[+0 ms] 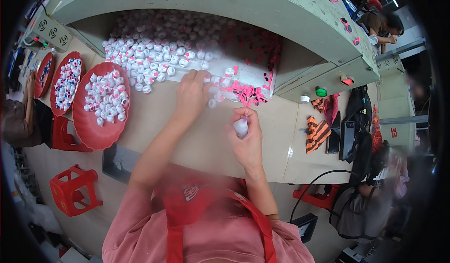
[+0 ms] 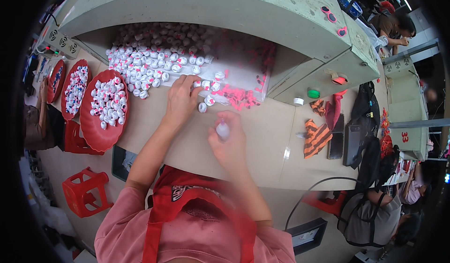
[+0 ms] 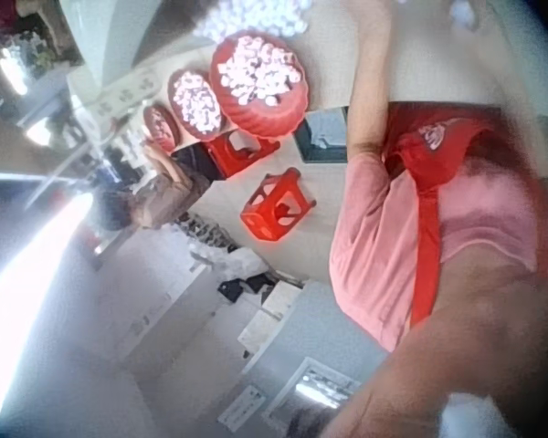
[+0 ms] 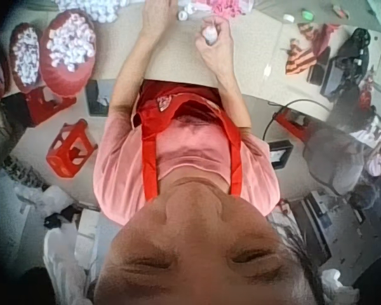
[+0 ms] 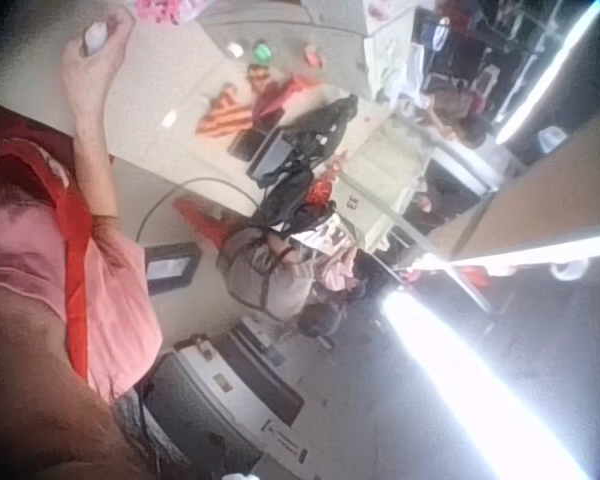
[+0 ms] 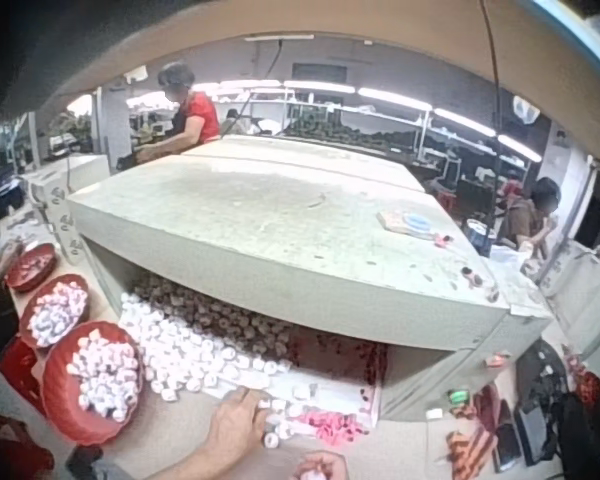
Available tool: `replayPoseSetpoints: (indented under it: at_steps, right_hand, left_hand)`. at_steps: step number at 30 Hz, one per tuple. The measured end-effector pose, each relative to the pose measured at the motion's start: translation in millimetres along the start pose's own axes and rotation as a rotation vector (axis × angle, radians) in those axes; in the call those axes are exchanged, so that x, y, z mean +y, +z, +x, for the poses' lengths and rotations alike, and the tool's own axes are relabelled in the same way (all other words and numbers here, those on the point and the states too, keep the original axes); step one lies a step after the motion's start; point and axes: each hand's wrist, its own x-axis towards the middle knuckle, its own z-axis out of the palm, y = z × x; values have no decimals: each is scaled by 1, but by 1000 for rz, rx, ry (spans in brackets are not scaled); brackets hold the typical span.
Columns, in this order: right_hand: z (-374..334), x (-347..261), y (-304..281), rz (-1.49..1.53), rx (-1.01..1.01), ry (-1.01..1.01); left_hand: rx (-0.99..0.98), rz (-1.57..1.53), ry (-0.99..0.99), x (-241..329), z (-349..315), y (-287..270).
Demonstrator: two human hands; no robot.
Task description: The person applies glue from a bottle to small white plastic components, then attaches pink bow accents to them by hand.
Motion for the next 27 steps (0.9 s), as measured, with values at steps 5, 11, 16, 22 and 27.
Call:
replayPoseSetpoints:
  at_steps: [5,11,16,22,27]
  right_hand:
    - [0,-8,-9,154,18,-87]
    - [-18,-37,-12,89,82,-202]
    - [-30,-44,-7,-125,184,-617]
    - [-28,-46,-6,-161,172,-597]
    - [-23,-45,-7,-175,168,-622]
  left_hand:
    - [-50,-927,-456,8,-16,-35]
    - [-168,-1344,-450,46,-47,-67]
    - [-63,-1162,-300,50,-58,-67]
    - [-11,-1091,-169,49,-59,-65]
    - [-4,-1127,-183,53,-58,-65]
